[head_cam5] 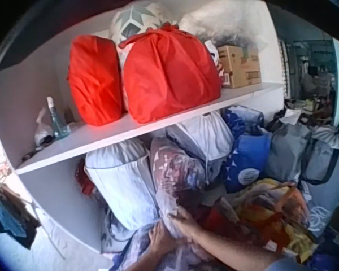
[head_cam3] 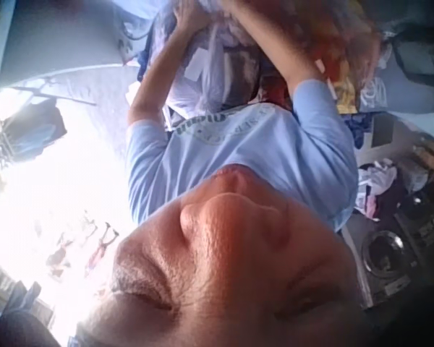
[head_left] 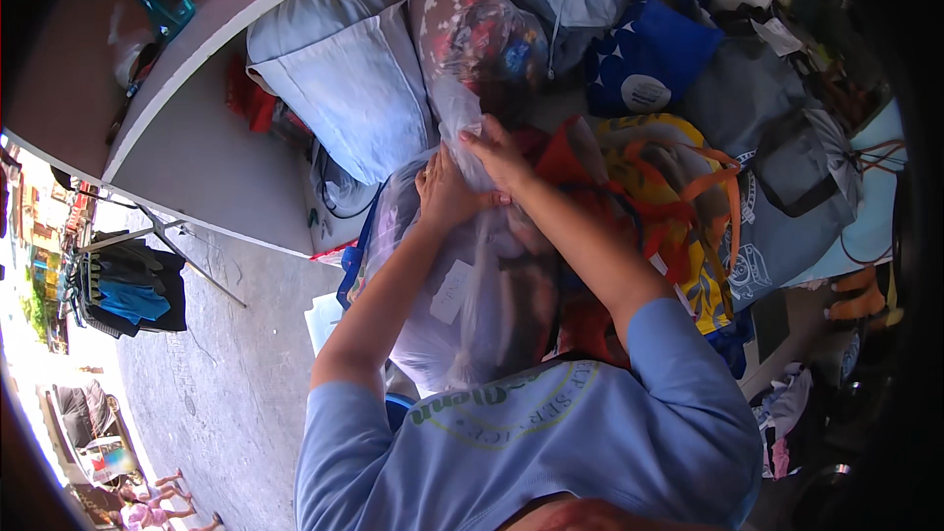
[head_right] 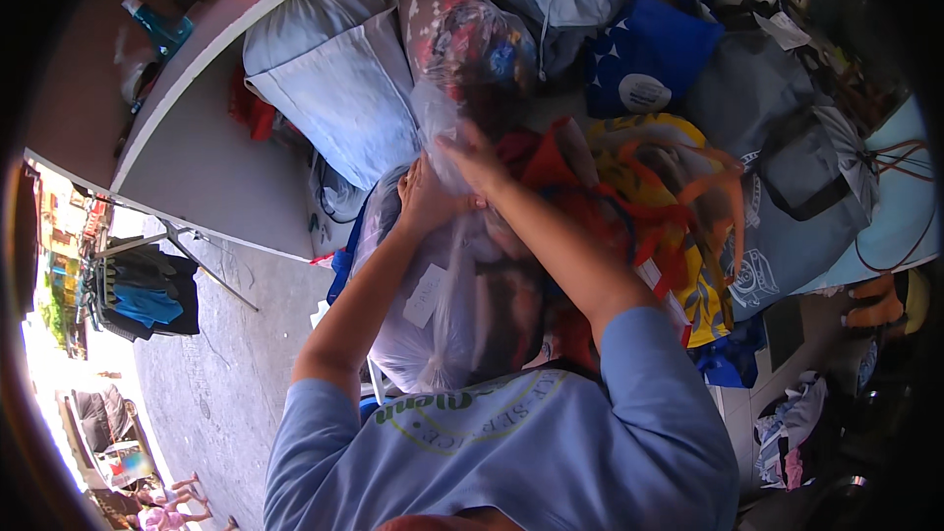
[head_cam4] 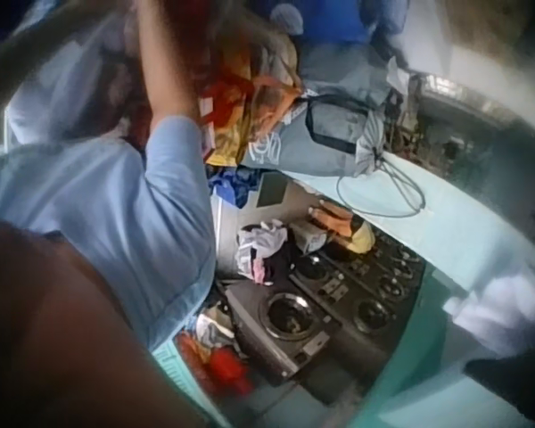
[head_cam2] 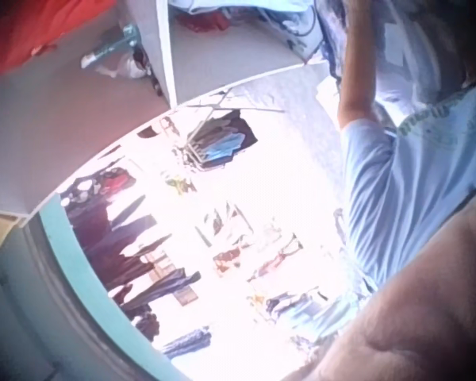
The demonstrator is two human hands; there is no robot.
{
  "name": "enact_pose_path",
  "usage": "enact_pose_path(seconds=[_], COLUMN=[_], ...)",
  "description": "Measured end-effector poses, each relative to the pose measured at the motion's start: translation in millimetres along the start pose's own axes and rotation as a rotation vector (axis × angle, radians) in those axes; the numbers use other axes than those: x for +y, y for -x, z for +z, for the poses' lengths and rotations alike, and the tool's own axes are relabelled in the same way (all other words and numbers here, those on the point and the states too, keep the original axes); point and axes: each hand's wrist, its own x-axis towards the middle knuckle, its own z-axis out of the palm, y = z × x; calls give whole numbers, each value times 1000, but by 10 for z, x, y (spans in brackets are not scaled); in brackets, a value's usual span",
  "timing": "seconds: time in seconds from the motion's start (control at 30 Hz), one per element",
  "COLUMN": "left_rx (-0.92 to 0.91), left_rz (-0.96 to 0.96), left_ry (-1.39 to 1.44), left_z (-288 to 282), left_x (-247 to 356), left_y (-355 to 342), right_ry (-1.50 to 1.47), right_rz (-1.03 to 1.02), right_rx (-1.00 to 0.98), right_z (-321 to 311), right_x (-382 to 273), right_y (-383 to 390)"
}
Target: Tying a knot in a large plastic bag containing folded laundry.
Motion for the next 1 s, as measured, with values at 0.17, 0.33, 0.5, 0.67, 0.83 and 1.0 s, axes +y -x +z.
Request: enact_pose_path(seconds=[0.17,0.33,0.5,0.67,0.83,1.0], left_rx=[82,-276,-91,-350,-197,-51], left_rz=[200,-111,109,-339,-366,-494], left_ry=[227,922,1062,1050,1082,1323], left_z=[226,85,14,-361,-83,-78], left_x=[-381,-490,-584,-88,-162,-66], left_y=[-162,-317,-416,-514,-560,-668], right_ry=[58,1068,1291,981,1056,810], right_rz=[-43,-347,-584,-213,-264,-694], right_rx=[-130,-409,-366,-289,-215,-147], right_z=[126,263,282,-533,-193,97], right_x=[41,-267,-808,-432,-31,298], right_y=[-112,-159,-18,224,407,179])
